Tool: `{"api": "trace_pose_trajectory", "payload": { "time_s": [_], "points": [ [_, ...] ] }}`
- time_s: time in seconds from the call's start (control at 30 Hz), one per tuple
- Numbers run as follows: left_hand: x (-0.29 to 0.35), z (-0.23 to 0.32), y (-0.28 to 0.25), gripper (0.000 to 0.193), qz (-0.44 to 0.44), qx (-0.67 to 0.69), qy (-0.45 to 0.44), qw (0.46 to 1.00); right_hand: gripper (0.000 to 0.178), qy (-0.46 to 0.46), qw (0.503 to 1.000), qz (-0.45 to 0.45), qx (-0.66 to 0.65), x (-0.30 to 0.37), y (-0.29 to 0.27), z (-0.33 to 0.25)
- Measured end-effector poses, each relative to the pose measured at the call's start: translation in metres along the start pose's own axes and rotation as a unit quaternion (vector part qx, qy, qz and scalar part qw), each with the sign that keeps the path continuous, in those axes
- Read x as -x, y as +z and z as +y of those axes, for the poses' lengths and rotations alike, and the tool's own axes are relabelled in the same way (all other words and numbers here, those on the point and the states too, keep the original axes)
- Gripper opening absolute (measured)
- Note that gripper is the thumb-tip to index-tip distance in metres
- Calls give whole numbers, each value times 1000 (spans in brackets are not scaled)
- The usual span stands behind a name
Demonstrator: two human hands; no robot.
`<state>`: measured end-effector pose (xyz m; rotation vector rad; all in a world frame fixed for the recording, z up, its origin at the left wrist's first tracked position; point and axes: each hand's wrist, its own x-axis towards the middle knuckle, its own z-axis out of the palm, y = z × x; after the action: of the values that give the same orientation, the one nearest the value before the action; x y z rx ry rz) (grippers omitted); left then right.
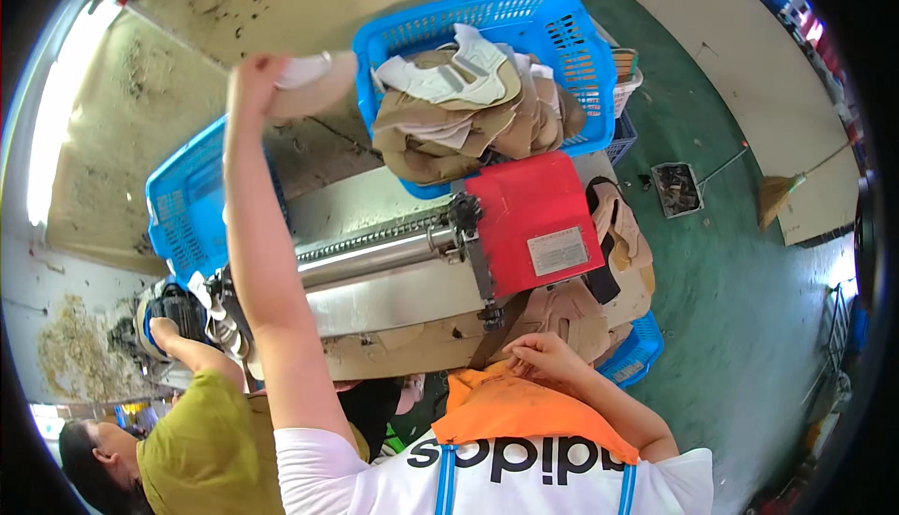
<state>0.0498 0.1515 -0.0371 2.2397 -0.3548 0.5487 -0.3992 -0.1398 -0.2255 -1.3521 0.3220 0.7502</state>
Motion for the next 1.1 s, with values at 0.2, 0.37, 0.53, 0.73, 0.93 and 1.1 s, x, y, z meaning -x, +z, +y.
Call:
{"api": "trace_pose_trajectory", "payload": {
  "time_s": [0.2, 0.37, 0.53, 0.73, 0.93, 1.1],
  "points": [
    [-32, 141, -2, 33, 204, 81, 95, 971, 24, -24, 998, 44, -37, 11, -20, 23],
    [-14, 190, 35, 30, -63, 142, 152, 976, 61, -418, 713, 446, 343, 30, -46, -90],
    [51, 217, 87, 30, -212, 123, 110, 963, 51, -583, 346, 519, 520, -4, -47, -261],
    [149, 112, 67, 32, -22, 236, 27, 971, 26, -440, 607, 297, 591, -45, -59, -350],
    [290, -20, 72, 36, -188, -229, 52, 954, 27, -344, 909, 169, 166, -122, -49, -406],
    [285, -1, 72, 40, -215, -253, -17, 943, 37, -345, 904, 148, -205, -187, -79, -349]
  ]
}}
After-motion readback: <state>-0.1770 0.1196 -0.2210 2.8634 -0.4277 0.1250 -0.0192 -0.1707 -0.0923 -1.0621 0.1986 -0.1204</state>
